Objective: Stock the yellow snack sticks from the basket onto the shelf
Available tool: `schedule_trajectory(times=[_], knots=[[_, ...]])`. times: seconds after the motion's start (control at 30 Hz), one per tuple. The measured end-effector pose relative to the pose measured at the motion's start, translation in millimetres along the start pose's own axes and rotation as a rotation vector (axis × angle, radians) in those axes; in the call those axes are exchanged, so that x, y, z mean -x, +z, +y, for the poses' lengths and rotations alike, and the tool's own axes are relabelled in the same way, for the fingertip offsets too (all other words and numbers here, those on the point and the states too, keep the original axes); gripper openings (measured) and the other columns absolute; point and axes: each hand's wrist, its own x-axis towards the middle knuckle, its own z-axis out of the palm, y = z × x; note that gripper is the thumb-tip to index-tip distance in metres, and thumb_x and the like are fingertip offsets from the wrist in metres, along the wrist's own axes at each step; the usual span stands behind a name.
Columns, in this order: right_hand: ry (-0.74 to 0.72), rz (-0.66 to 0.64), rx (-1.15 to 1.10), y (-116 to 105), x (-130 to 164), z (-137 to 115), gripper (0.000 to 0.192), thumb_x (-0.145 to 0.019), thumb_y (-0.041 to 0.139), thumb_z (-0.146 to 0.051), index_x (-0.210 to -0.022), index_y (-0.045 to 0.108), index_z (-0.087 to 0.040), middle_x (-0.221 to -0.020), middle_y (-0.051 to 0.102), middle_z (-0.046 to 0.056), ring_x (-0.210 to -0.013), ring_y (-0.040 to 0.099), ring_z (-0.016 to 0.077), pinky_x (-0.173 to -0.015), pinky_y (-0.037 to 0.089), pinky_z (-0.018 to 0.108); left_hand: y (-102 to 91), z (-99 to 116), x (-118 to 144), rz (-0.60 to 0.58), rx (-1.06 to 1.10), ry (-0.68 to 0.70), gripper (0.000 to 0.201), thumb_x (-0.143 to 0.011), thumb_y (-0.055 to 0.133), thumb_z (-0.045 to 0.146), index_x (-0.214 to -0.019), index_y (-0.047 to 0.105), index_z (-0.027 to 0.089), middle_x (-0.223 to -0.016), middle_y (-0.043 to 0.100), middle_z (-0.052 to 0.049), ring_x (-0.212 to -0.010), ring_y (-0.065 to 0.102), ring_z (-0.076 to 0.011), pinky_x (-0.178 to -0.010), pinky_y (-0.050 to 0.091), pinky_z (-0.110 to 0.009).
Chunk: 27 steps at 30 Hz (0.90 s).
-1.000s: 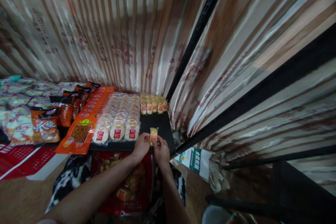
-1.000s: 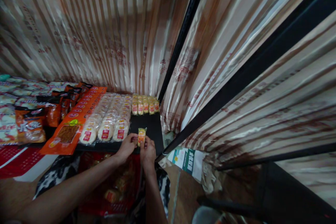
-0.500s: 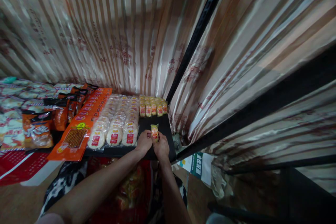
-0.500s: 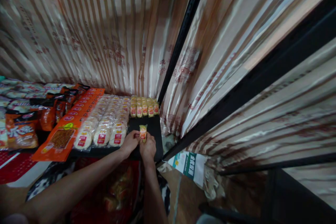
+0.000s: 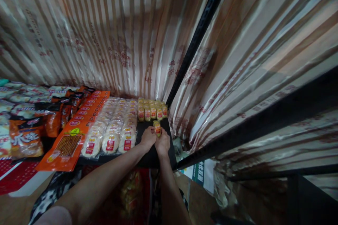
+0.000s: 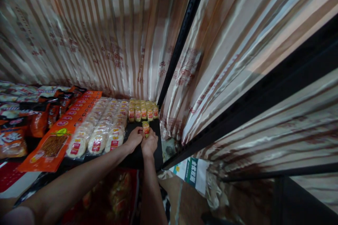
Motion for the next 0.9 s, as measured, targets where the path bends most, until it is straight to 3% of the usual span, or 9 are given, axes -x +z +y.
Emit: schedule_trajectory(times=[0.33, 0.63, 0.9], knots=[[0.077, 0.087, -0.094, 6.2, -20.2, 3.6, 0.045, -0.081, 0.045, -0.024, -0.124, 0.053, -0.013, -0.112, 0.062, 0.014, -0.107, 0.052, 0.028, -0.081, 0.041, 0.035, 15.2, 9.3, -26.7, -0.035, 0.024, 0.036, 0.02, -0.077, 0.058, 0.017, -0.095, 0.065, 0.017, -0.095, 0.07, -0.006, -0.087, 0.064, -0.0163, -0.076, 0.046, -0.023], [0.135, 0.125, -0.156, 17.8, -36.8, 11.2, 0.051, -0.084, 0.038, -0.03, -0.131, 0.045, -0.013, -0.117, 0.058, 0.018, -0.093, 0.061, 0.0265, -0.07, 0.043, 0.033, 29.3, 13.8, -45.6, -0.061, 0.008, 0.089, 0.02, -0.077, 0.056, 0.014, -0.094, 0.067, 0.019, -0.094, 0.071, -0.005, -0.089, 0.064, -0.0169, -0.077, 0.047, -0.023], [0.056, 0.217, -0.203, 22.8, -51.0, 17.6, 0.048, -0.083, 0.035, -0.021, -0.128, 0.046, -0.009, -0.12, 0.057, 0.019, -0.112, 0.052, 0.0256, -0.093, 0.038, 0.036, 36.5, 24.5, -51.5, -0.07, 0.036, 0.153, 0.028, -0.071, 0.05, 0.001, -0.088, 0.065, 0.016, -0.093, 0.07, -0.006, -0.089, 0.064, -0.0174, -0.083, 0.046, -0.026]])
